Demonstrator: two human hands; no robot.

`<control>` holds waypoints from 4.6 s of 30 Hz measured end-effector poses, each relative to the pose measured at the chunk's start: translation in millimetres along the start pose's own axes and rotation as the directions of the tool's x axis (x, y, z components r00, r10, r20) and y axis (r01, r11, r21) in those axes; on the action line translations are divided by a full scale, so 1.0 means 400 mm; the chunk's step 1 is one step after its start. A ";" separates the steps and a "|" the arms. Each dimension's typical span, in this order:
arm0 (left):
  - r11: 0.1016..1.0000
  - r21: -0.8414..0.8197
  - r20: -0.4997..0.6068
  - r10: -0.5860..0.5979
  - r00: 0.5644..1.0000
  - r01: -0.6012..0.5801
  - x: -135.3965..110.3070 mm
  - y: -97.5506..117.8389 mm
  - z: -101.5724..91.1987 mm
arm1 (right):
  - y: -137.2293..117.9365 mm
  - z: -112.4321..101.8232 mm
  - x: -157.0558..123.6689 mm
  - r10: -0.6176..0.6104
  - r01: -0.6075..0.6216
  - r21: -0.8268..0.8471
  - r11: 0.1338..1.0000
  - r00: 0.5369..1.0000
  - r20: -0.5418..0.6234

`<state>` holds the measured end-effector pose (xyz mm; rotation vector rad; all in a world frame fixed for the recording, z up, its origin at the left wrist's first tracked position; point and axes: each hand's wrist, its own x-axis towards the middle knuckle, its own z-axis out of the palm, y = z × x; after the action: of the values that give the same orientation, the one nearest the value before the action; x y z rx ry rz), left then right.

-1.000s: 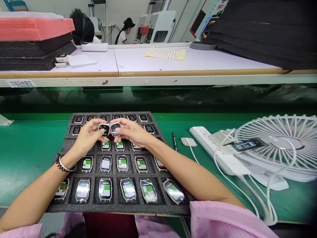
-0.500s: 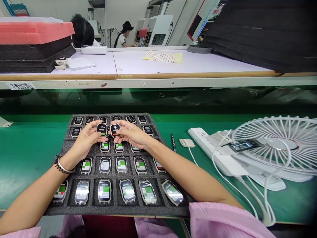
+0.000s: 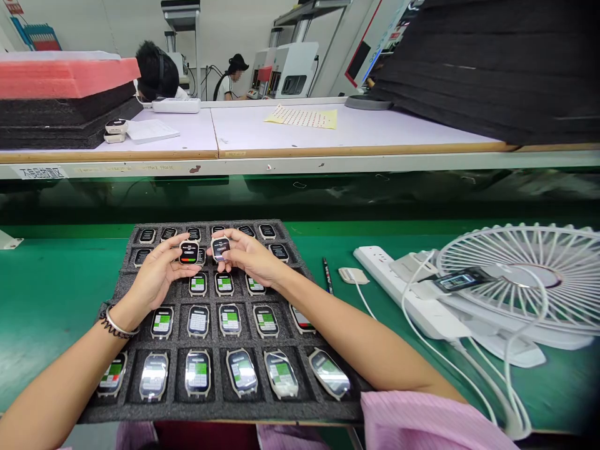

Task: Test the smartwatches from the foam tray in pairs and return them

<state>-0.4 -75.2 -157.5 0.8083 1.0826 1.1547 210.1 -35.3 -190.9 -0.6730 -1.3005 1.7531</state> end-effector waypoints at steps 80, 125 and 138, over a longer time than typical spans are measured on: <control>0.972 0.116 0.160 0.186 0.969 -0.206 0.004 -0.032 -0.016 | 0.002 0.002 -0.007 -0.034 0.033 0.022 0.999 0.997 0.063; 0.931 0.105 0.249 0.314 0.916 -0.348 0.011 0.002 -0.039 | 0.017 0.012 -0.009 -0.005 0.018 -0.059 0.998 0.974 0.225; 0.884 0.119 0.324 0.396 0.859 -0.452 0.009 0.027 -0.018 | 0.022 0.030 -0.017 0.049 -0.016 -0.116 0.993 0.956 0.289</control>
<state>-10.1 -69.5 -150.7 1.3799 0.7918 1.2565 201.3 -48.0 -195.9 -0.5124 -1.6062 1.8681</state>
